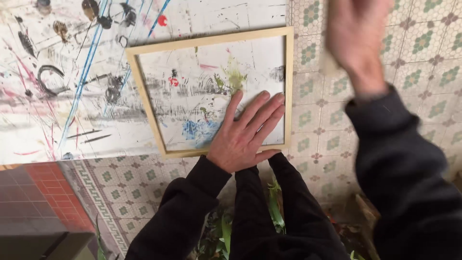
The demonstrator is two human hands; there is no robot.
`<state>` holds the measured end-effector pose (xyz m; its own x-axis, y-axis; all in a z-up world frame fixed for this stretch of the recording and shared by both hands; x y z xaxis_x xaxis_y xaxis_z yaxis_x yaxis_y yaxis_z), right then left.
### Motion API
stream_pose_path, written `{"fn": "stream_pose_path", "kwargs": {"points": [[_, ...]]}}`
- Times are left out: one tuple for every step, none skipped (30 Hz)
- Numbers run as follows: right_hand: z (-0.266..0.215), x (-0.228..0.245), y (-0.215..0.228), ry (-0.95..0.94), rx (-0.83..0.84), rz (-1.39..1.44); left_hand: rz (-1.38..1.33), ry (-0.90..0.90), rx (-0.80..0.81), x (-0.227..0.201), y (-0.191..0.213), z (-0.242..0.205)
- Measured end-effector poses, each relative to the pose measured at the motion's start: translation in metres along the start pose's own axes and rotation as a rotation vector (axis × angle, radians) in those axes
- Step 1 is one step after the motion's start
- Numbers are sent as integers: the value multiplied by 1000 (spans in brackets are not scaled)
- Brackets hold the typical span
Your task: Sanding the edges of a wooden picture frame using a sanding block on a workshop table.
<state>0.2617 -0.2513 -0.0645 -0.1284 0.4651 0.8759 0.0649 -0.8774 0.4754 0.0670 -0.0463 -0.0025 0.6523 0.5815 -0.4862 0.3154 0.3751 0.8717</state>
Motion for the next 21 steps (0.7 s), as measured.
{"fn": "stream_pose_path", "kwargs": {"points": [[-26,15,18,-3,-4,0,0,-4,3,-4,4,2],[-48,28,30,-18,-14,-22,-7,17,-22,-3,11,2],[-71,39,42,-33,-23,-45,-14,39,-48,0,17,2],[-98,34,45,-45,-27,-41,-19,36,-35,-3,23,3],[-125,13,49,-232,-53,-12,-42,60,-31,-2,27,4],[-156,-8,51,-423,-60,40,-69,88,-23,-3,29,5],[-183,-5,50,-439,-59,45,-77,90,-7,-3,28,4],[-213,-8,49,-556,-35,75,-108,104,-11,-2,27,4],[-244,-9,48,-673,-11,105,-139,119,-14,-2,27,4],[-266,-17,48,-684,-16,102,-147,114,-8,-3,26,4],[-292,-29,49,-769,-35,141,-150,125,0,-3,27,3],[-312,-41,49,-841,-61,179,-143,128,-4,-1,29,6],[-318,-39,50,-836,-73,175,-143,115,-9,-3,26,8],[-323,-35,44,-814,-37,146,-135,115,-12,-4,26,8],[-327,-30,39,-793,0,116,-126,115,-15,-5,27,7],[-326,-26,37,-786,-5,120,-119,111,-18,-5,24,7],[-328,-26,36,-840,-7,120,-116,93,-30,-7,24,7],[-331,-25,33,-895,-8,122,-113,76,-40,-9,23,6],[-329,-22,32,-889,-11,127,-106,74,-40,-11,21,3],[-324,-19,30,-852,-24,175,-49,6,-40,-16,18,3],[-318,-16,29,-815,-36,222,8,-62,-40,-21,15,2]]}}
Point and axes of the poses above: each hand's wrist, its own z-axis towards the middle knuckle, its own y-axis out of the back of the hand, x = y × z, the point moved 8 cm from there along z, towards the middle knuckle, and after that the axes turned 9 degrees about -y, right-handed, at the moved point
